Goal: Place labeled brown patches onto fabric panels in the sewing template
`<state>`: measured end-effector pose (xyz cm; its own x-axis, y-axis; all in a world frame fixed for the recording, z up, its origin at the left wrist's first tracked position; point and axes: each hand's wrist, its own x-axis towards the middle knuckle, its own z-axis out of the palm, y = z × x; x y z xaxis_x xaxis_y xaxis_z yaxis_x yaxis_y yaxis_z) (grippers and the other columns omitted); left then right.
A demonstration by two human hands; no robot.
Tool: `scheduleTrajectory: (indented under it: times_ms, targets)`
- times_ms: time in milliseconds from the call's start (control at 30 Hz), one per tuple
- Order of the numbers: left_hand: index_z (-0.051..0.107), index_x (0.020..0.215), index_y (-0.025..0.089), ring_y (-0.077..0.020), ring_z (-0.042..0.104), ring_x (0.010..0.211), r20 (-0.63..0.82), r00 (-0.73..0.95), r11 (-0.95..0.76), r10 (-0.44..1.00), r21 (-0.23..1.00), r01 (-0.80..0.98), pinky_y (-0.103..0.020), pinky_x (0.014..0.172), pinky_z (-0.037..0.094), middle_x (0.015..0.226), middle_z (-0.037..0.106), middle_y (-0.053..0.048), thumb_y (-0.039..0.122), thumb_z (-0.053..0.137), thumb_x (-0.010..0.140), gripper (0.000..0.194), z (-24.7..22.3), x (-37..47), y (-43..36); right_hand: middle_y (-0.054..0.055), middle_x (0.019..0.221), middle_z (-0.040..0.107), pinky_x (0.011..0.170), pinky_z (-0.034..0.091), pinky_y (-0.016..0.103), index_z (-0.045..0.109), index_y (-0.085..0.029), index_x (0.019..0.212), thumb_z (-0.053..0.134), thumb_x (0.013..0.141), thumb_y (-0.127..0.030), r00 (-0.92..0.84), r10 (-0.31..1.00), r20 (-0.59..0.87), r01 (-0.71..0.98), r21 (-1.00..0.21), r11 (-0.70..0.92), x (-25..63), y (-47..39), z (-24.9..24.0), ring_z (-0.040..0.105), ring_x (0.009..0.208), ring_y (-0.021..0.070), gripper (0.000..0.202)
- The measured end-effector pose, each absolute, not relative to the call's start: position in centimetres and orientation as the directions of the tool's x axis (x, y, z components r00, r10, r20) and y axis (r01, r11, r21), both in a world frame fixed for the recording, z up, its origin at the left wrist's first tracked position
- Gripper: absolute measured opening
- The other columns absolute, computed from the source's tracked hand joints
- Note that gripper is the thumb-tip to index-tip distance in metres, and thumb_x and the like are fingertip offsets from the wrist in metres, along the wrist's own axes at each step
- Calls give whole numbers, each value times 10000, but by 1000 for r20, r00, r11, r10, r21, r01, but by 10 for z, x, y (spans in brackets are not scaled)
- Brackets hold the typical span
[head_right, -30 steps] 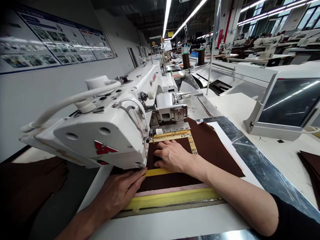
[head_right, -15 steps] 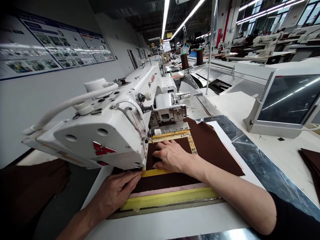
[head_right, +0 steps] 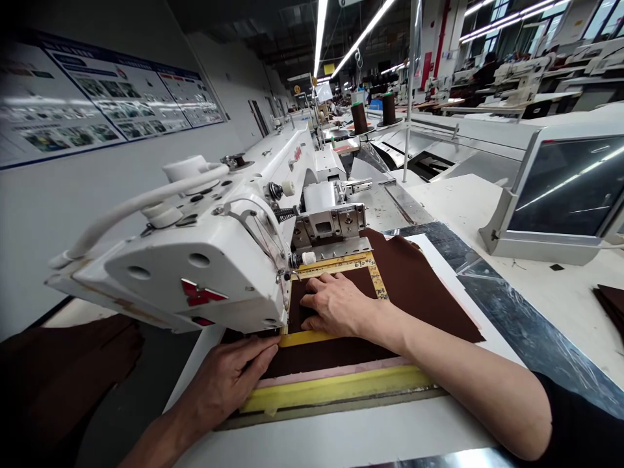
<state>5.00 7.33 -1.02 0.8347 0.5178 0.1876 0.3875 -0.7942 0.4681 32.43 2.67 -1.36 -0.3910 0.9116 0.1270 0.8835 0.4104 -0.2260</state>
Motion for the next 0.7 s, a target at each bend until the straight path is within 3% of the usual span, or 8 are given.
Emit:
scheduleTrajectory:
  times_ms: [700]
  targets:
    - [719, 1164, 252, -151, 727, 888, 179, 843, -811, 507, 430, 397, -218, 821, 556, 1018, 757, -12, 305, 492, 1042, 262, -14, 47, 73, 113, 1210, 606, 923, 443, 428, 700, -207, 1153, 629, 964, -470, -387, 913, 129, 885, -228, 407, 323, 26, -10, 537, 1123, 304, 332]
